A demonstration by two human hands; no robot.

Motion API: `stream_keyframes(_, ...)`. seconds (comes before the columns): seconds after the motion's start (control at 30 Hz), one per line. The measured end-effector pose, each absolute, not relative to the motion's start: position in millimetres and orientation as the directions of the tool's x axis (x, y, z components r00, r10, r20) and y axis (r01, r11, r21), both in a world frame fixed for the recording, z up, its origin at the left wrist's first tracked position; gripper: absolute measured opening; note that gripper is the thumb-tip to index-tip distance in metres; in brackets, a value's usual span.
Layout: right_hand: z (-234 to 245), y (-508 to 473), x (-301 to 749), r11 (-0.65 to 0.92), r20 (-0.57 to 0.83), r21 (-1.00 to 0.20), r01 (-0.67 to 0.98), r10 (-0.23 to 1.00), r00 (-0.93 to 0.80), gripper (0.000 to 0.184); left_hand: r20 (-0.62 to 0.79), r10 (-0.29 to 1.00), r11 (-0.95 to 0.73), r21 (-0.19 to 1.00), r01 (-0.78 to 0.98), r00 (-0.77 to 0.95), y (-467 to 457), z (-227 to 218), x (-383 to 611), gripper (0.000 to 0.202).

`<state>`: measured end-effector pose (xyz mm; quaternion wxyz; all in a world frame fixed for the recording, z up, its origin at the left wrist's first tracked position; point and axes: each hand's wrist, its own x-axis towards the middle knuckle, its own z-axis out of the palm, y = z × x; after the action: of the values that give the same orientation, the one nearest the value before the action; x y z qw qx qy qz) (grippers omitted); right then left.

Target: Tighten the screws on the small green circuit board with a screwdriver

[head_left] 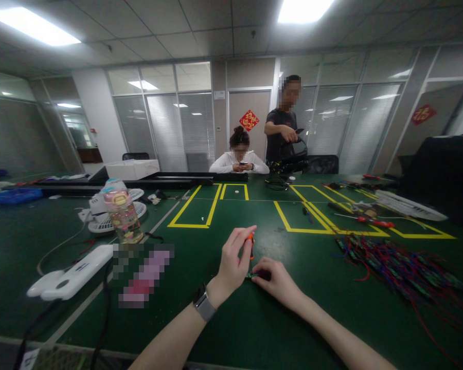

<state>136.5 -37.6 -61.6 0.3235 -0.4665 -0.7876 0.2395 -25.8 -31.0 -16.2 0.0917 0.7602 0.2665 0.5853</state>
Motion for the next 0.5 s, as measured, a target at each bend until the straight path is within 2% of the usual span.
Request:
stream_keyframes(0.1, -62.0, -37.8, 136.7, 0.446, 0.283, -0.680, 0.582, 0.892, -0.353, 0.012, 0.845, 0.516, -0.832, 0.453, 0.321, 0.144, -27.3, -19.8, -25.5, 0.032)
stream_keyframes(0.17, -62.1, -38.0, 136.9, 0.440, 0.280, -0.684, 0.582, 0.895, -0.347, 0.012, 0.847, 0.528, -0.814, 0.482, 0.325, 0.067, -24.9, -21.0, -26.1, 0.039)
stream_keyframes(0.3, -62.9, -37.8, 137.5, 0.441, 0.285, -0.684, 0.581, 0.895, -0.344, 0.011, 0.825, 0.544, -0.807, 0.464, 0.365, 0.152, -25.7, -16.7, -28.2, 0.024)
stream_keyframes(0.5, -63.8, -37.0, 137.6, 0.441, 0.278, -0.683, 0.583, 0.894, -0.351, 0.012, 0.815, 0.555, -0.816, 0.495, 0.299, 0.167, -30.1, -13.0, -27.1, 0.032)
